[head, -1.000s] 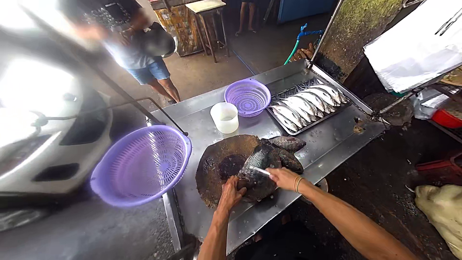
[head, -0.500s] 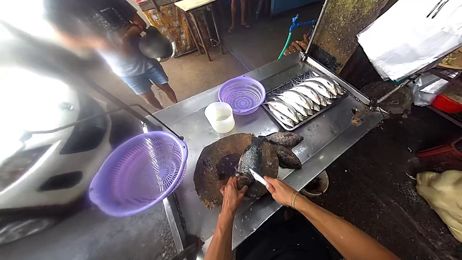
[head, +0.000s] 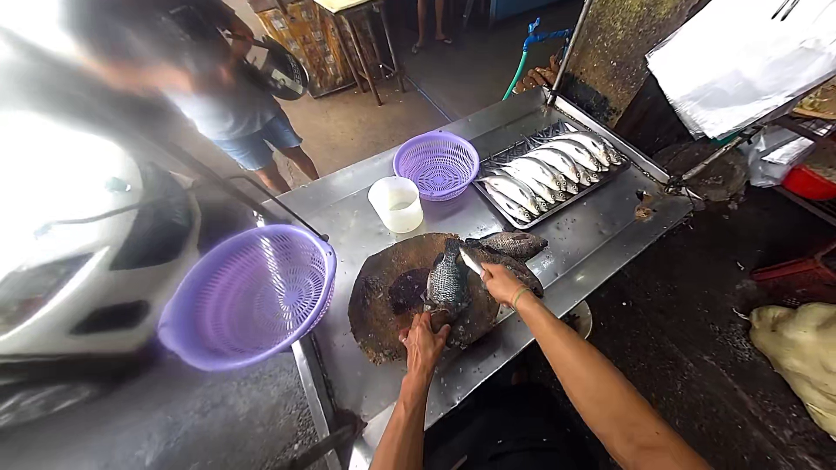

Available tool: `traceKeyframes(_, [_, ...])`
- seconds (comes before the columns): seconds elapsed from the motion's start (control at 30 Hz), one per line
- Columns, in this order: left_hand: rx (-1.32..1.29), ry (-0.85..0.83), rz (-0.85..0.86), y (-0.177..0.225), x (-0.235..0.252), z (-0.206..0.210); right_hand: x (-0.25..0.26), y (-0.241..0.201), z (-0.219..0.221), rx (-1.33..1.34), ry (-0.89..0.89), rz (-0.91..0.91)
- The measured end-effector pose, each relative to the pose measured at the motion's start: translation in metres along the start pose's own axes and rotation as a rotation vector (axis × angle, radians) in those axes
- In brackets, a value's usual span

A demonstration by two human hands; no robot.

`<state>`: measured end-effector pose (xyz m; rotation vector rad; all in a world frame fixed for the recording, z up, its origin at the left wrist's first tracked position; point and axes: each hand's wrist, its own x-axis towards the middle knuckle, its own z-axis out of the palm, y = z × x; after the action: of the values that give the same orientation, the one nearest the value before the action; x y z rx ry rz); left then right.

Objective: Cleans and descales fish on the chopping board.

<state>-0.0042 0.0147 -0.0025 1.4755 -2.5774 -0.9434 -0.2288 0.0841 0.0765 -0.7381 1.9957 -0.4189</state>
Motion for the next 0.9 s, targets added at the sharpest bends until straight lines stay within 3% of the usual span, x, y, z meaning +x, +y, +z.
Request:
traceKeyframes(0.07, [0.007, 0.003, -0.007, -0.001, -0.003, 0.001, 0.015, 0.009, 0.045, 0.010, 0.057, -0.013])
traceKeyframes(0.13, [0.008, 0.024, -0.015, -0.002, -0.006, 0.002, -0.020, 0.020, 0.066, -0.031, -0.015, -0.013])
traceKeyframes(0.23, [0.002, 0.063, -0.030, 0.005, -0.008, 0.008, -0.061, 0.030, 0.031, -0.036, -0.198, 0.073])
traceKeyframes(0.33, [-0.007, 0.080, -0.062, 0.014, -0.009, 0.015, -0.038, 0.008, 0.017, 0.036, -0.015, 0.013])
traceKeyframes(0.4, [-0.004, 0.081, -0.076, 0.014, -0.012, 0.016, -0.028, 0.021, 0.072, 0.057, 0.124, -0.031])
traceKeyframes(0.47, [0.002, 0.071, -0.063, 0.013, -0.015, 0.014, -0.057, 0.057, 0.135, 0.066, 0.169, -0.051])
traceKeyframes(0.57, [-0.007, 0.030, -0.088, 0.014, -0.014, 0.011, -0.087, 0.073, 0.115, -0.014, 0.038, -0.057])
traceKeyframes(0.67, [-0.025, 0.007, -0.066, 0.017, -0.009, 0.007, -0.057, 0.036, 0.076, 0.113, 0.281, -0.160])
traceKeyframes(0.73, [-0.025, 0.001, -0.055, 0.013, -0.013, 0.007, -0.040, 0.030, 0.106, 0.143, 0.314, -0.163])
traceKeyframes(0.8, [0.001, -0.008, -0.038, 0.007, -0.014, 0.004, -0.056, 0.050, 0.154, 0.107, 0.281, -0.170])
traceKeyframes(0.9, [0.090, -0.049, -0.003, -0.006, -0.009, -0.002, -0.077, 0.064, 0.116, -0.083, 0.109, -0.144])
